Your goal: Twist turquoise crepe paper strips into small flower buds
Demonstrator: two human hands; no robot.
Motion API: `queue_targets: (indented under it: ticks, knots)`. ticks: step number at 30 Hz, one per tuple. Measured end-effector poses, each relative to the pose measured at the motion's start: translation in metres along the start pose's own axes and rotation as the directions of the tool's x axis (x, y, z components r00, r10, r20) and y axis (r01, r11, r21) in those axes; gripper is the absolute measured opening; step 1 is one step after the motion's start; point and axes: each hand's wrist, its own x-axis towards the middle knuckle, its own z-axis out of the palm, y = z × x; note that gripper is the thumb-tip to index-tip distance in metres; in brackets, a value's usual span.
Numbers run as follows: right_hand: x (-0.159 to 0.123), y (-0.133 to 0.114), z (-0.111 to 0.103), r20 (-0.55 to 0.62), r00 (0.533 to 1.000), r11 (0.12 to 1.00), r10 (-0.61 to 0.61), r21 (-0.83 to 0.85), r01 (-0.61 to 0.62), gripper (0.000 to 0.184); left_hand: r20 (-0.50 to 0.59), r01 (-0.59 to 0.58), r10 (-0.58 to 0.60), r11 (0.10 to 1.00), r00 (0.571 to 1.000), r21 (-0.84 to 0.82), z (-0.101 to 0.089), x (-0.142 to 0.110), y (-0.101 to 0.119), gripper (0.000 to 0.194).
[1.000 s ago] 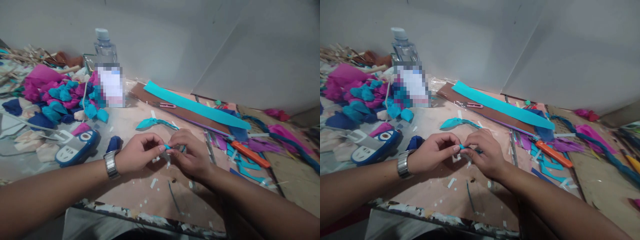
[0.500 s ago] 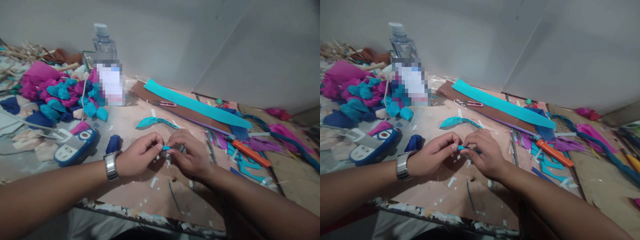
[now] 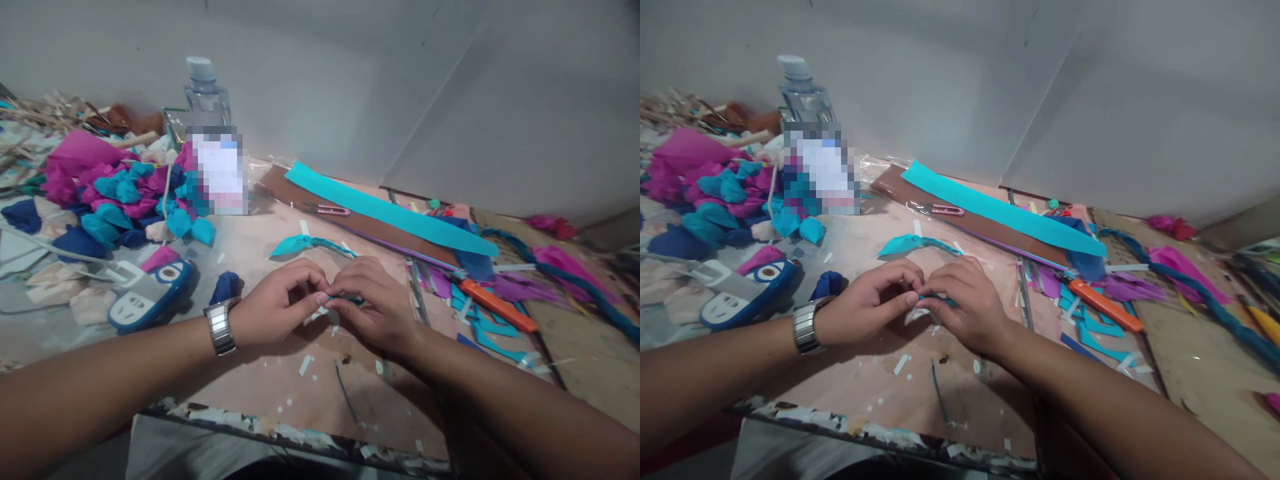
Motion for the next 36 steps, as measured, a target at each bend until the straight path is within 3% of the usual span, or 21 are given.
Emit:
queue_targets:
  ticks: [6,27,31,36]
  knots:
    - [-0.001,-0.0003,-0.0013,0.017,1.0,1.0,-0.012,-0.006,0.012,0.008,0.047,-0.027,0.027,1.0,0.999,-0.012,-0.0031,0.0019,-0.0005,0.014]
    - [0.0013,-0.0014,-0.0038,-0.013,1.0,0.999,0.015,-0.049,-0.016,0.019,0.075,0.211,-0.197,0.936,0.977,-0.281,0.0009,0.0013,0.0012,0.023]
    - [0.0029,-0.0034,-0.005,-0.016,1.0,0.997,0.014,-0.077,-0.015,0.013,0.026,0.175,-0.174,0.953,0.984,-0.249,0.0002,0.0014,0.0002,0.02]
    - [0.003,-0.0048,-0.0064,-0.013,1.0,0.989,0.008,-0.15,-0.01,0.009,-0.088,0.058,-0.064,0.996,0.994,-0.066,0.0006,0.001,-0.0019,0.015]
